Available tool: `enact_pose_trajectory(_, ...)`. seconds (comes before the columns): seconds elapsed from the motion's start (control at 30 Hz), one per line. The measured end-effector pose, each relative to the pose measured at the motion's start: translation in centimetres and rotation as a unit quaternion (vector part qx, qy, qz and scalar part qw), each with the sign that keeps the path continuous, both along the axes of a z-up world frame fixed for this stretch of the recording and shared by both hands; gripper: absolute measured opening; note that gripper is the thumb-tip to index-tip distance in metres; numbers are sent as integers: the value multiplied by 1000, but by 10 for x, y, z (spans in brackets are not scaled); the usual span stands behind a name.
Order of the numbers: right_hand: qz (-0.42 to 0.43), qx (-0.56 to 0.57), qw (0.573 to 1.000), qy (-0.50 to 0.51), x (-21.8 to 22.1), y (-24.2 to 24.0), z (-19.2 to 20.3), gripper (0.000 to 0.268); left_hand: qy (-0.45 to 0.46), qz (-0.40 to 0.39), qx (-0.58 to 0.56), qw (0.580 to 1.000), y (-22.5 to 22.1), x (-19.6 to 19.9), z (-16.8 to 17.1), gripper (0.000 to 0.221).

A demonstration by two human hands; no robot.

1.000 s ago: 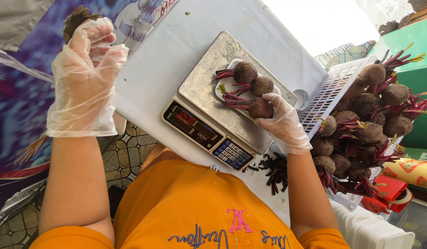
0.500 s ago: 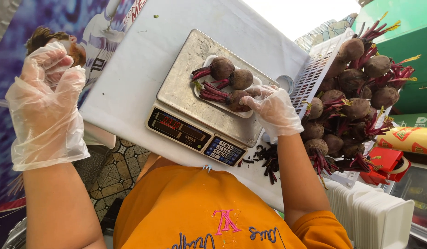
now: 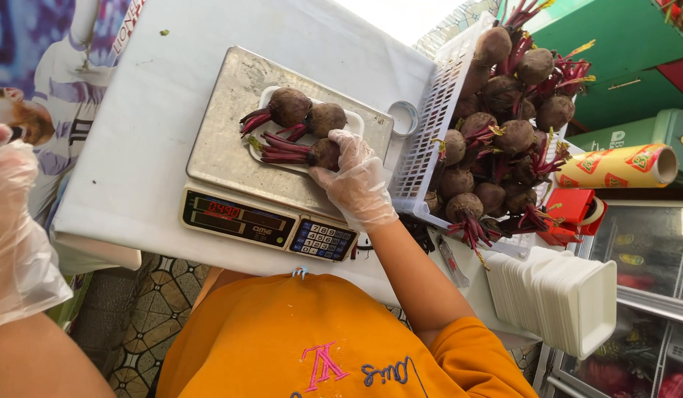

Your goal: Sorting, cleaning, weighing, and packing fresh beets into plastic trays for retail.

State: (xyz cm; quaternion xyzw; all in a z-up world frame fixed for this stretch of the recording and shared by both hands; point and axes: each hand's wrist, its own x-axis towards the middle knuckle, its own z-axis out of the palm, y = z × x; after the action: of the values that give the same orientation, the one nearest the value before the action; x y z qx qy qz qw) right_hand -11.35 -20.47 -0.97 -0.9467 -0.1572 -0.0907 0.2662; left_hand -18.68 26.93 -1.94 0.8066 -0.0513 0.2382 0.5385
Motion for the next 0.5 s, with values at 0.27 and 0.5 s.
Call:
enact_pose_trajectory(0.27,-52,-9,996,72,6,8,37,70,-7,7,-15,1000,-13,9,10,42)
enact_pose_trajectory(0.5,-76,212,972,64,-2,-16,78,52,0,84,-4,996,-6,-36,53,40)
